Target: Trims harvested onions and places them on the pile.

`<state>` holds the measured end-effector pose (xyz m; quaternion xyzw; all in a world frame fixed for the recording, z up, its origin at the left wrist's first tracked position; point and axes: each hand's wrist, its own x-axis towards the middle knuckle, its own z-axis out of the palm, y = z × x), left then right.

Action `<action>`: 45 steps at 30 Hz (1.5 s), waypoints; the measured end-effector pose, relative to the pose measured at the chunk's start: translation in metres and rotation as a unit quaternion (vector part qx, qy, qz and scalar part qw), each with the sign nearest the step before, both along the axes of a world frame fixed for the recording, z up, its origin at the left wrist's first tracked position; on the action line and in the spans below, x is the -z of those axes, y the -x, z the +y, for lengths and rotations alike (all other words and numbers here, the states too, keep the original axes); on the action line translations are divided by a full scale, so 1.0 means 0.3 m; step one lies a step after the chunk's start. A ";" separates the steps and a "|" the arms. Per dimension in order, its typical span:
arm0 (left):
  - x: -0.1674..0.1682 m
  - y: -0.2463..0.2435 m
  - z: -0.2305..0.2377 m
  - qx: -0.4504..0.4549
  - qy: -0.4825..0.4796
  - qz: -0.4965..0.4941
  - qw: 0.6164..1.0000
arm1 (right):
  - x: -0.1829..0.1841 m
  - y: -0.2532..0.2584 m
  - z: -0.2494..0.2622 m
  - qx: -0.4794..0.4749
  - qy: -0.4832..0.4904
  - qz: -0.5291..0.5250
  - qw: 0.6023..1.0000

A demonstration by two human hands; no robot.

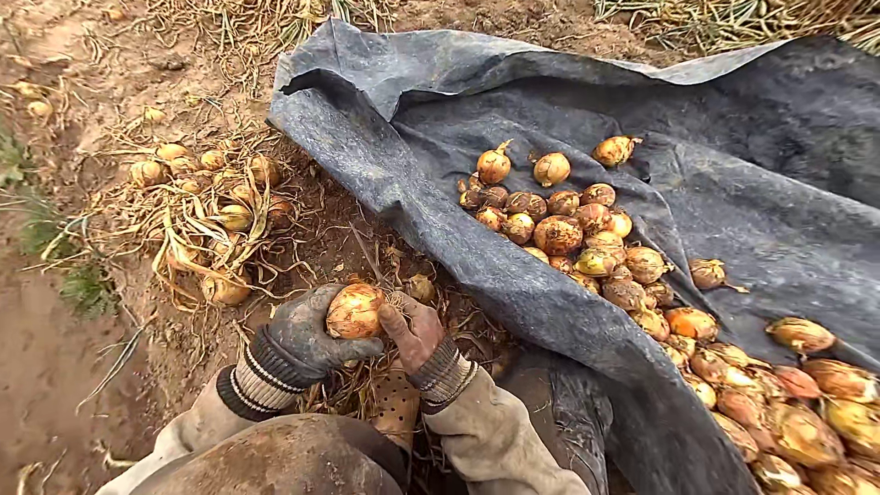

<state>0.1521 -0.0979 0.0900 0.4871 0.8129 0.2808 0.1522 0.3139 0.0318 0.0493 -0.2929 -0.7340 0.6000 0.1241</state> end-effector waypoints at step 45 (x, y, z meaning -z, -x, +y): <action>0.128 0.211 0.098 -0.011 -0.117 -0.091 0.989 | 0.148 0.046 -0.040 0.153 0.217 0.026 0.964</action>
